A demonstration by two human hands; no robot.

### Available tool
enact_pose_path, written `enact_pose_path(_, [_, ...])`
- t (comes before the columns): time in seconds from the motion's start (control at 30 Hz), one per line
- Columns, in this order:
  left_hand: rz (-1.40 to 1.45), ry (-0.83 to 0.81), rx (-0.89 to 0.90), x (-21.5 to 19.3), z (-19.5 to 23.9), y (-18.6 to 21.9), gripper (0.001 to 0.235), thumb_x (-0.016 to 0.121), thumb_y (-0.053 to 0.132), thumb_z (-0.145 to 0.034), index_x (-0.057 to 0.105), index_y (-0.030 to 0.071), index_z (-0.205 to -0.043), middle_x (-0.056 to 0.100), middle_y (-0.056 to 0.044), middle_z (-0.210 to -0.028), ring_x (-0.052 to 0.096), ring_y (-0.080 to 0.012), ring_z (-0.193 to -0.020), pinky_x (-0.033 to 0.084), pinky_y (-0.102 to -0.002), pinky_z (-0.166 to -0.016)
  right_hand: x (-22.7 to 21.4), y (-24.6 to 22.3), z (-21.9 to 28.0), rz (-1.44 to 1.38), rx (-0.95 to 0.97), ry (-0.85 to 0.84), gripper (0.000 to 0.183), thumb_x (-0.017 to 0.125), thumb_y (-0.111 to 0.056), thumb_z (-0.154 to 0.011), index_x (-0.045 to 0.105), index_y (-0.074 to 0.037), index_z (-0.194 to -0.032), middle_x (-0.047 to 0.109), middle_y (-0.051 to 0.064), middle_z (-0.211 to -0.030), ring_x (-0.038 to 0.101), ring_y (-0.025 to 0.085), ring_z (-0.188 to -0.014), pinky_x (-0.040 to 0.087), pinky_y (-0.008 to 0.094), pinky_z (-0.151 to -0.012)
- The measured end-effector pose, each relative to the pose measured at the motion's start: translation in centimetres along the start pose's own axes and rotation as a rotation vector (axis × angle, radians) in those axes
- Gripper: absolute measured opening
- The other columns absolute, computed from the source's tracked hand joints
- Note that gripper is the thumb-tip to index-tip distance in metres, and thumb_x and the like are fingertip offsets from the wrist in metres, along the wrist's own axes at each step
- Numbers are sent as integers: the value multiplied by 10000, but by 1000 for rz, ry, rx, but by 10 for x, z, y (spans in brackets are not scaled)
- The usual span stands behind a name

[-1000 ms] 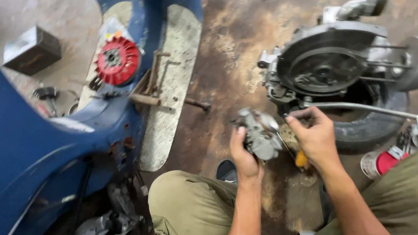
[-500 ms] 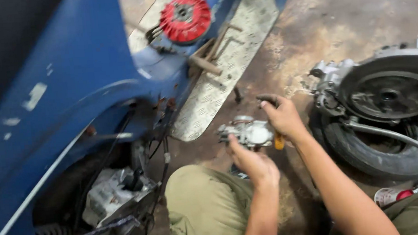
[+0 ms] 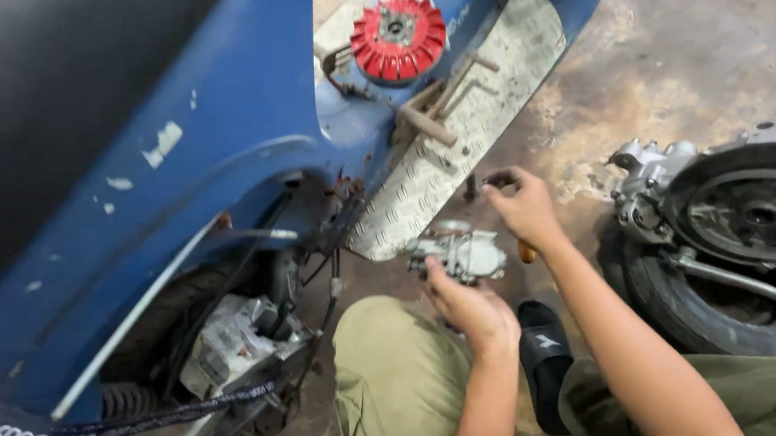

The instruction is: The person sits on the workshop floor repairing a motorcycle carburetor. They hammer a fitting into the carburetor body, unscrew components with a screwdriver, fit the carburetor onto the engine intake, and repeatedly turn and adjust small carburetor parts by hand while holding the assembly.

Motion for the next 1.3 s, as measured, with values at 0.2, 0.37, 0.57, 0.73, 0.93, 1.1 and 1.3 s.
enact_pose_path(0.2, [-41,-9,91,-7,-20,-13,546,672,302,-973,565,108,-1472,523,-140,-1476,510,-279,-1325,430,-492,-1101,48,16,-41,358,-186,2,195,818,-254,-804,734,-159,-953,713,81,-879,731,315,-885,576,417,-793])
enact_pose_path(0.37, [25,-260,109,-23,-30,-38,339,460,268,-1045,589,6,-1218,640,-118,-1088,585,-203,-913,443,-342,-757,62,22,-52,363,-112,-80,366,734,-199,-833,677,-17,-1145,642,135,-1049,649,346,-896,541,448,-802])
enact_pose_path(0.57, [23,-320,165,-37,-45,-45,340,456,246,-1060,594,-9,-1237,659,-138,-1098,611,-214,-917,472,-352,-785,64,31,-54,289,-86,-54,304,727,-225,-812,670,-32,-1041,625,150,-1037,639,380,-918,529,467,-823])
enact_pose_path(0.73, [-49,-339,195,-51,-55,-28,345,463,269,-1062,588,-14,-1214,634,-122,-1047,588,-197,-863,460,-339,-718,50,22,-48,285,31,-184,374,738,-148,-821,666,-14,-1162,612,130,-1080,642,317,-972,561,465,-877])
enact_pose_path(0.93, [-217,-430,65,-36,-59,-30,341,476,268,-1055,620,-14,-1181,663,-126,-1056,617,-204,-867,499,-335,-720,-23,-6,-29,140,72,-19,347,555,-244,-924,750,7,-1064,615,203,-1045,597,376,-915,508,432,-839])
enact_pose_path(1.1, [-264,-483,-3,-21,-39,-45,336,664,236,-963,676,65,-1252,697,-167,-1181,671,-272,-1062,584,-444,-912,-94,-79,18,52,438,-226,541,410,-469,-1051,738,-46,-1130,706,273,-1220,614,406,-1256,441,555,-1106])
enact_pose_path(1.3, [-536,-870,-106,24,10,-45,806,726,342,-934,312,136,-1594,431,-304,-1513,466,-415,-1372,401,-597,-1130,-136,20,50,-683,898,126,585,565,-394,-1051,500,81,-1387,596,274,-1193,678,383,-953,533,661,-808])
Point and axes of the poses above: each hand's wrist, its own z-axis away from the middle knuckle, its own x-axis out of the palm, y = z × x, the point moved 4 cm from there along -z, towards the middle knuckle
